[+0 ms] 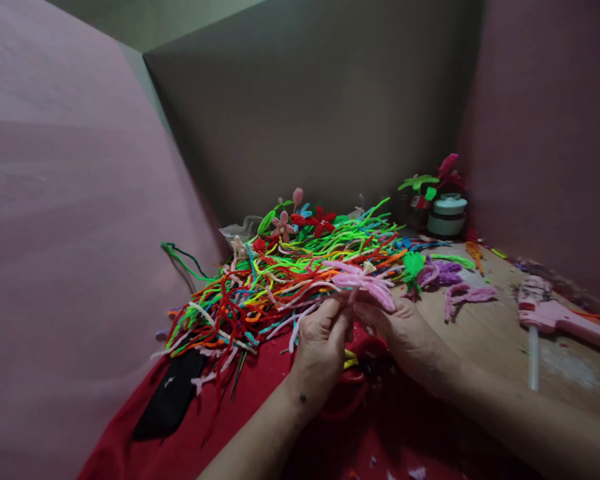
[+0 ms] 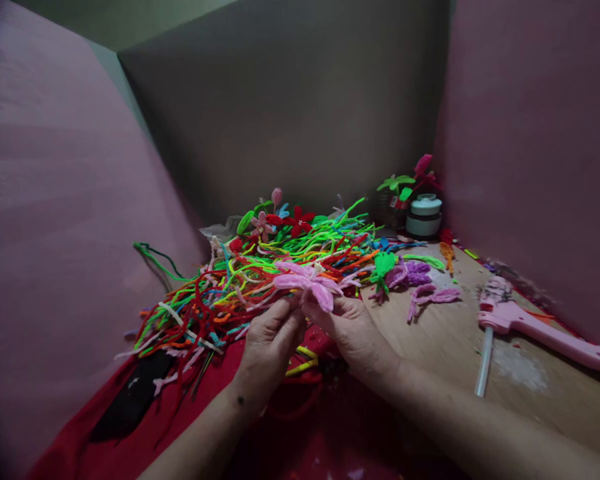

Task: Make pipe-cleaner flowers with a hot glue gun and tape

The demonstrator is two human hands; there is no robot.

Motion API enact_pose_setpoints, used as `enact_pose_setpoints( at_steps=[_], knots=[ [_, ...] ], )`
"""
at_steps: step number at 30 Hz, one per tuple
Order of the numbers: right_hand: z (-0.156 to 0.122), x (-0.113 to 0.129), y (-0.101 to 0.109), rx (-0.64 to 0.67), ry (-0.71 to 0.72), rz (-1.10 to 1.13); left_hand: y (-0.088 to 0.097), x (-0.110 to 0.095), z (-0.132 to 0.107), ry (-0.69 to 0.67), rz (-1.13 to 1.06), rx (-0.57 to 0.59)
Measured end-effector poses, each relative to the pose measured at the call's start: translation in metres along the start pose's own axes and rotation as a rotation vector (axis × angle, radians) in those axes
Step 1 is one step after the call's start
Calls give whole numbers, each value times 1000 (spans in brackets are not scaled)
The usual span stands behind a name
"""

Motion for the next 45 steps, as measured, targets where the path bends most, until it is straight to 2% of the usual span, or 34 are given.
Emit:
enact_pose_setpoints(
  at_steps=[6,11,16,20,25,30,32,37,39,41,45],
  knots=[
    [-2,4,-2,39,-10,64,-7,-3,0,225,-406,101],
    [1,-9,1,75,-65,124,-14,-1,-3,363,-676,224],
    [0,-19,5,117,-145,166,-16,-1,-5,422,-946,368],
    [-3,-13,3,174,-118,90,-16,2,-6,459,-1046,476],
    [-1,-8,3,118,-71,135,-16,4,-5,425,-886,497],
    [0,-18,5,54,-152,230,-11,-2,-2,326,-449,298],
    [1,-20,7,14,-154,283,-9,-5,-2,233,-269,237],
    [2,-22,9,-63,-131,353,-5,-4,-3,-114,248,69],
    [2,-23,9,-78,-134,356,-6,-1,-5,-188,397,34],
    [1,-24,9,-84,-147,353,-5,1,-5,-220,455,7],
    [-1,-27,10,-114,-155,310,-4,-3,-3,-208,430,-15]
  ],
)
Point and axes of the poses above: each hand's wrist, its own z-axis towards the middle knuckle, its own y-axis out of the back of the hand, x = y × z, the point moved 5 cm from there along z, towards the middle knuckle, and after that the axes turned 3 degrees about -z, right-handed, at the moved point
